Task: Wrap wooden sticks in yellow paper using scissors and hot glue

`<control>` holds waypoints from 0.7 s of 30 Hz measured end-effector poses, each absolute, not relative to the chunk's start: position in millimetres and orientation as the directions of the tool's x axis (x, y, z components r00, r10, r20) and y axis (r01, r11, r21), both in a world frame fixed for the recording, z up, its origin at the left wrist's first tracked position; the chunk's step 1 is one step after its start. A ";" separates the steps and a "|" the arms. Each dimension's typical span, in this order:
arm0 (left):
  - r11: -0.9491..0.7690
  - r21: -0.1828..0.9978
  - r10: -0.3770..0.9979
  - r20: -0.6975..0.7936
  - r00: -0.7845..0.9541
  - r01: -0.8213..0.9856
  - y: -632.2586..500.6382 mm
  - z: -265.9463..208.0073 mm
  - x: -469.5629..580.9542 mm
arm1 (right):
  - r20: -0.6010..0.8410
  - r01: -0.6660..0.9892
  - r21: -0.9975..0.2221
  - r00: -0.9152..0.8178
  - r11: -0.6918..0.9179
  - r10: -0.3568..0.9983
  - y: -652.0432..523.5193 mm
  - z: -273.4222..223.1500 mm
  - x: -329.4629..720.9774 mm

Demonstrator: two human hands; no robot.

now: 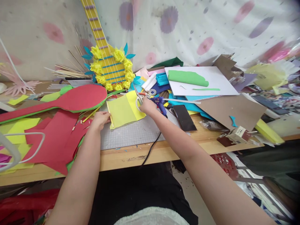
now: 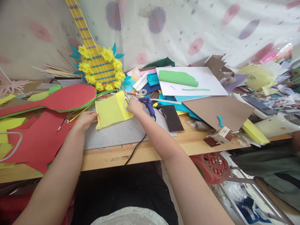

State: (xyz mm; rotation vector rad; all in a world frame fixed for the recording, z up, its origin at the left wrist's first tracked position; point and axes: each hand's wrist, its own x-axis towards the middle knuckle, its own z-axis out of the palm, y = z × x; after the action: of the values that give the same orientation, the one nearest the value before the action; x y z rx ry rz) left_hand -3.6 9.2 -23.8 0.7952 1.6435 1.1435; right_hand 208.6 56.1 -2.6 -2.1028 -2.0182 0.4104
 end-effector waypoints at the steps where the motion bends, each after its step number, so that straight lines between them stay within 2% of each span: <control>1: 0.358 0.934 0.880 -0.330 -0.343 0.021 11.0 -22.2 -3.2 | -0.051 0.945 -0.325 0.026 -0.041 0.998 56.6 -1.6 212.1; 11: 0.401 0.874 0.898 -0.315 -0.307 0.275 17.9 -0.9 -6.8 | -0.030 0.951 -0.310 0.016 -0.024 0.999 52.8 -1.1 216.8; 21: 0.450 0.840 0.871 -0.339 -0.355 0.302 22.3 0.1 -16.3 | -0.050 0.946 -0.323 -0.021 0.003 0.999 48.8 5.3 214.4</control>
State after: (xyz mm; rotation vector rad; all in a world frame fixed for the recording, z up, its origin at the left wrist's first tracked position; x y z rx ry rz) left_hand -16.3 22.3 0.1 0.9894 1.8791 0.8737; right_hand 214.4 48.8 5.3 -2.0520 -2.0777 0.3976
